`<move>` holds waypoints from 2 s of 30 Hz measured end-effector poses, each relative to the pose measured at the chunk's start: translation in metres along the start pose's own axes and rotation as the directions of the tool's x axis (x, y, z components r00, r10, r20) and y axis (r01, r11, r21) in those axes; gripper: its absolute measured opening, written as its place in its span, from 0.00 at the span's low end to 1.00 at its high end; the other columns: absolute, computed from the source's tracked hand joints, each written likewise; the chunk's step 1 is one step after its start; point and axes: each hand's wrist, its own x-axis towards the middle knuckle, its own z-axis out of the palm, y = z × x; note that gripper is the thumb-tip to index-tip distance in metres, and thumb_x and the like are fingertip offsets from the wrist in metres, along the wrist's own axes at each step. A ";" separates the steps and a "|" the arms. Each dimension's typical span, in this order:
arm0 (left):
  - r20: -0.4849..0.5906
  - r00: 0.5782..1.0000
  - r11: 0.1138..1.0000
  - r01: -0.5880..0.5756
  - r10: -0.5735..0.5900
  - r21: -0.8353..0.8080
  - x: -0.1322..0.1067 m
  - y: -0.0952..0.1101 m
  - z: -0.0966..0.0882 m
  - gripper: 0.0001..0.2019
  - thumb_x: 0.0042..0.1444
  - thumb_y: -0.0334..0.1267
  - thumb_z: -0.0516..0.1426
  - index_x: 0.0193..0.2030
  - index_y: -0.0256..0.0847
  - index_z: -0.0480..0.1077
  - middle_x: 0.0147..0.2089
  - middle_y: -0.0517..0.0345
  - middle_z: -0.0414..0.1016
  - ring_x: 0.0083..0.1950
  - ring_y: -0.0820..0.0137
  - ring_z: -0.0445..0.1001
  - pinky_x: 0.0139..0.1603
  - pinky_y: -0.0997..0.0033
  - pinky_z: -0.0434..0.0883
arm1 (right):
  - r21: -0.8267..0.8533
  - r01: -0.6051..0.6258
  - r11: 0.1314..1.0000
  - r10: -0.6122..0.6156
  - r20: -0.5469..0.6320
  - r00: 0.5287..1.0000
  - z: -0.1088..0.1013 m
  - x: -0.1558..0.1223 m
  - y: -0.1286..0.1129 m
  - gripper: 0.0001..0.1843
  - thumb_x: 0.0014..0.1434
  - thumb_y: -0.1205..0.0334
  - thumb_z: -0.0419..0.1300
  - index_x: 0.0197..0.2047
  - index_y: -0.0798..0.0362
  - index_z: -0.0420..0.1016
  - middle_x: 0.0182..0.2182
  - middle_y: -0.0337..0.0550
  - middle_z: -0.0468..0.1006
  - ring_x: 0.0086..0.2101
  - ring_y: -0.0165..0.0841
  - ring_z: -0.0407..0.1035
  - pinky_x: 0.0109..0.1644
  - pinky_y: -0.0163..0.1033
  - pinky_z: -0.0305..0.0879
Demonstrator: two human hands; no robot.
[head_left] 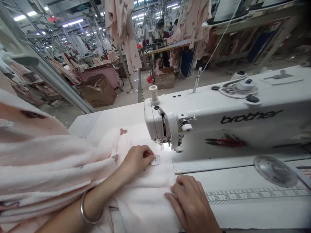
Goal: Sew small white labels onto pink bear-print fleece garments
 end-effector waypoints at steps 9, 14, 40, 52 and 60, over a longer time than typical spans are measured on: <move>0.091 0.995 0.967 0.062 -0.040 -0.249 0.006 0.006 0.028 0.06 0.52 0.38 0.58 0.29 0.37 0.72 0.23 0.60 0.72 0.26 0.73 0.70 0.30 0.75 0.65 | -0.089 -0.056 0.994 0.048 -0.088 0.995 0.003 0.008 0.005 0.09 0.66 0.62 0.50 0.45 0.59 0.65 0.39 0.49 0.65 0.40 0.39 0.60 0.43 0.44 0.58; 0.091 0.995 0.982 0.055 -0.039 -0.181 0.009 0.000 0.034 0.06 0.51 0.37 0.57 0.28 0.38 0.71 0.23 0.61 0.72 0.26 0.73 0.69 0.29 0.75 0.63 | -0.106 -0.078 0.991 0.075 -0.029 0.997 0.002 0.006 0.007 0.15 0.67 0.60 0.49 0.52 0.59 0.66 0.40 0.49 0.64 0.40 0.38 0.60 0.41 0.44 0.61; 0.129 0.991 0.987 0.038 -0.017 -0.159 0.008 0.003 0.028 0.07 0.51 0.39 0.56 0.28 0.37 0.70 0.24 0.60 0.73 0.27 0.72 0.71 0.30 0.74 0.65 | -0.044 -0.077 0.996 0.077 0.001 0.997 0.001 0.006 0.007 0.15 0.64 0.65 0.52 0.53 0.58 0.67 0.40 0.50 0.64 0.41 0.39 0.60 0.41 0.45 0.65; 0.093 0.995 0.999 -0.022 0.025 -0.032 0.006 0.007 0.028 0.06 0.53 0.37 0.55 0.30 0.37 0.71 0.29 0.56 0.75 0.31 0.69 0.72 0.33 0.71 0.67 | -0.060 -0.049 0.997 0.047 -0.039 0.998 0.003 0.006 0.008 0.15 0.63 0.66 0.54 0.53 0.59 0.68 0.40 0.50 0.65 0.40 0.38 0.61 0.42 0.45 0.65; 0.130 0.853 0.718 -0.500 0.505 0.485 -0.049 -0.021 0.021 0.19 0.64 0.35 0.49 0.61 0.36 0.60 0.65 0.43 0.61 0.63 0.58 0.64 0.60 0.55 0.69 | -0.091 -0.016 0.996 0.010 -0.070 0.998 0.005 0.008 0.007 0.14 0.63 0.67 0.56 0.52 0.61 0.68 0.39 0.52 0.65 0.40 0.39 0.62 0.42 0.46 0.65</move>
